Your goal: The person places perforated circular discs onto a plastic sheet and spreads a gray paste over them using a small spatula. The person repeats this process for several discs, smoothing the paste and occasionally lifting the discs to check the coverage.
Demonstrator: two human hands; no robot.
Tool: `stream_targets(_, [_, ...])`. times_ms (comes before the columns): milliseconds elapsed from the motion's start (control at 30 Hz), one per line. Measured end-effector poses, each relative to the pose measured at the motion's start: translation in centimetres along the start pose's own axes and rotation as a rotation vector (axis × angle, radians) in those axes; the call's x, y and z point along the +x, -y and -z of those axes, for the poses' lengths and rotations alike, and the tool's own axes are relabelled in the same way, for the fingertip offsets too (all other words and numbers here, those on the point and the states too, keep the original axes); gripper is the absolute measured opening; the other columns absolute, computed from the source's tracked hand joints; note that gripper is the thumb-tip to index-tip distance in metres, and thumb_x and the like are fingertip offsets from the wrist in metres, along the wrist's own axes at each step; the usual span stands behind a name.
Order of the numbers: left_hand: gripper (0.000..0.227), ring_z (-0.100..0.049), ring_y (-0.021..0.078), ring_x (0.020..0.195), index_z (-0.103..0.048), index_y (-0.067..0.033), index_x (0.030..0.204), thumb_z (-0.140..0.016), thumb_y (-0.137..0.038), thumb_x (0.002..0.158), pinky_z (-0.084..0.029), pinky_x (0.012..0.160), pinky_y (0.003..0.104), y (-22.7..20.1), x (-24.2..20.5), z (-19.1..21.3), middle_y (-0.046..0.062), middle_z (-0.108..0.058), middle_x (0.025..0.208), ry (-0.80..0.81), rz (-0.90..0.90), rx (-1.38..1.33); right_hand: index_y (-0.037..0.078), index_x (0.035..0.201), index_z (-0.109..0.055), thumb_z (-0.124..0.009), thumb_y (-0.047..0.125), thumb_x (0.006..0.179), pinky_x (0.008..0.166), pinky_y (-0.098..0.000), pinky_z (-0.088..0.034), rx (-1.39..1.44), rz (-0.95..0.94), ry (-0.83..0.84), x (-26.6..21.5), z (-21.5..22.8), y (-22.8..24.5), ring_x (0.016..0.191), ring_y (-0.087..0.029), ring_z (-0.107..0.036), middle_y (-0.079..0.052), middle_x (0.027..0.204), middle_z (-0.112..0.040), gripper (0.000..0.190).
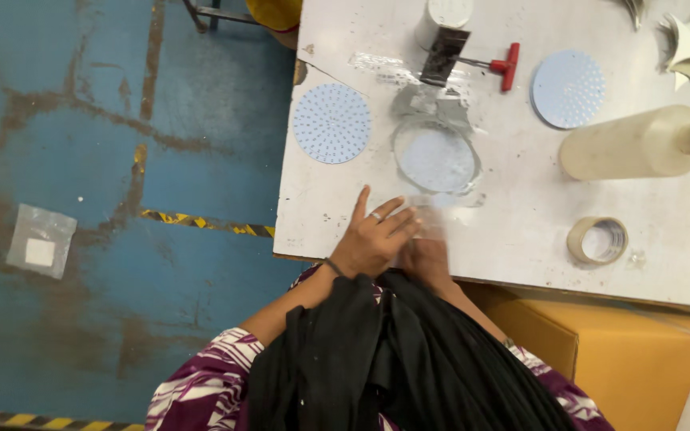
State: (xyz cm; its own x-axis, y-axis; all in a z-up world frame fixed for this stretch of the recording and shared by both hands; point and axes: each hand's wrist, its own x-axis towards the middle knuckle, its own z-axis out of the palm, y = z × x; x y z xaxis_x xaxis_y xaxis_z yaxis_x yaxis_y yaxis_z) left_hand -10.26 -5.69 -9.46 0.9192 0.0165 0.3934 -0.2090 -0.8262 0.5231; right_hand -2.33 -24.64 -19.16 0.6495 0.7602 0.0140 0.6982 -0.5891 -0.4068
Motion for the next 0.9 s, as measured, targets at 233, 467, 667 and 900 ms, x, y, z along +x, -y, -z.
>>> stream_targets(233, [0.030, -0.062, 0.0312, 0.127, -0.073, -0.0089, 0.117, -0.061, -0.016, 0.091, -0.031, 0.112, 0.075, -1.0, 3.9, 1.3, 0.011, -0.070, 0.128, -0.005, -0.053, 0.049, 0.003, 0.133, -0.057, -0.060, 0.005, 0.096, 0.111, -0.0437, -0.043, 0.419, 0.123, 0.039, 8.9, -1.7, 5.0, 0.125, -0.033, -0.053, -0.017, 0.127, -0.058, 0.037])
stream_targets(467, [0.032, -0.064, 0.0307, 0.126, -0.073, -0.0074, 0.116, -0.060, -0.015, 0.088, -0.035, 0.113, 0.073, -1.5, 3.9, 2.4, 0.011, -0.072, 0.125, -0.015, -0.053, 0.044, 0.005, 0.120, -0.065, -0.066, -0.002, 0.080, 0.110, -0.0433, -0.042, 0.248, 0.196, -0.245, 15.2, -2.9, 8.2, 0.126, -0.035, -0.051, -0.014, 0.125, -0.059, 0.040])
stream_targets(667, [0.031, -0.065, 0.0320, 0.123, -0.073, -0.0067, 0.116, -0.061, -0.018, 0.090, -0.038, 0.112, 0.071, -1.2, 4.2, 2.3, 0.012, -0.072, 0.124, -0.002, -0.084, 0.059, 0.005, 0.134, -0.061, -0.067, 0.013, 0.089, 0.110, -0.0502, -0.036, 0.091, 0.154, -0.198, 15.7, -2.1, 10.1, 0.129, -0.036, -0.046, -0.015, 0.134, -0.057, 0.046])
stream_targets(900, [0.038, -0.066, 0.0337, 0.118, -0.074, -0.0036, 0.109, -0.066, -0.027, 0.080, -0.037, 0.108, 0.073, -1.2, 4.3, 2.7, 0.015, -0.073, 0.118, 0.005, -0.071, -0.054, 0.008, 0.141, -0.057, -0.061, 0.020, 0.096, 0.112, -0.0490, -0.028, 0.057, 0.213, -0.047, 15.5, -1.3, 12.9, 0.136, -0.031, -0.043, -0.009, 0.144, -0.054, 0.047])
